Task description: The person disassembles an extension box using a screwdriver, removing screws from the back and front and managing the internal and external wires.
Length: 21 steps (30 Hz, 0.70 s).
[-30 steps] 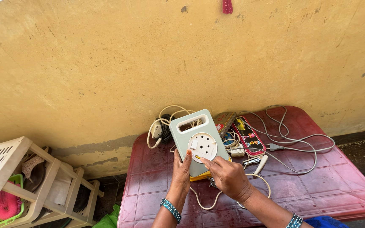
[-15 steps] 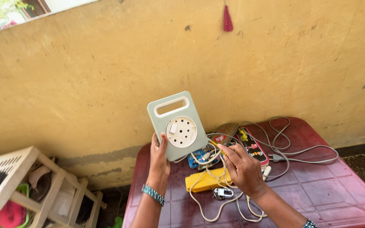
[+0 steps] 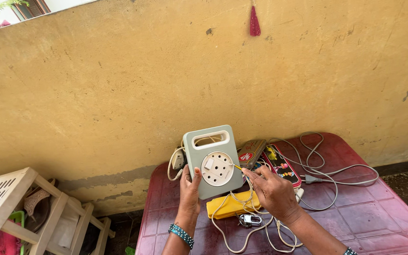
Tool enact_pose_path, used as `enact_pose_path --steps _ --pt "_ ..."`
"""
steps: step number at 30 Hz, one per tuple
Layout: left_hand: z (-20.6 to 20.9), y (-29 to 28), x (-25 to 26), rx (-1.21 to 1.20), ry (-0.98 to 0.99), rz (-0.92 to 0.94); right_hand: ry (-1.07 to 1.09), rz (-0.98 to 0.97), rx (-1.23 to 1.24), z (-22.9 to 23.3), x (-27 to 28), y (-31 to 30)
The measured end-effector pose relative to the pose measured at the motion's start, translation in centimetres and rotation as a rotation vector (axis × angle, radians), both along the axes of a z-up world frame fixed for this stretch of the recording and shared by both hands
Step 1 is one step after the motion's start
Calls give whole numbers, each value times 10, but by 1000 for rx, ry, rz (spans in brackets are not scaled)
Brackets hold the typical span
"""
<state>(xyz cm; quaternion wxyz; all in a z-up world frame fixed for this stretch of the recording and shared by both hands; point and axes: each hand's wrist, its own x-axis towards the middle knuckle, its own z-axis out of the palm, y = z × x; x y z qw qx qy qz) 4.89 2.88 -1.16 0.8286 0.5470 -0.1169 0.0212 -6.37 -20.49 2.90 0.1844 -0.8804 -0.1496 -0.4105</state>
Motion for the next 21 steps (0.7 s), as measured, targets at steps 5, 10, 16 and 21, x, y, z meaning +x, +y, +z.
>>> enact_pose_path --steps 5,10,16,21 --pt "-4 -3 -3 92 -31 37 68 -17 19 -4 2 -1" --pt "-5 -12 -8 -29 30 -59 135 51 65 0 -9 8" --pt "-6 -23 -17 -92 37 -149 -40 233 -38 -8 -15 26" --pt "-13 -24 -19 -98 51 -154 12 198 -59 -13 -11 27"
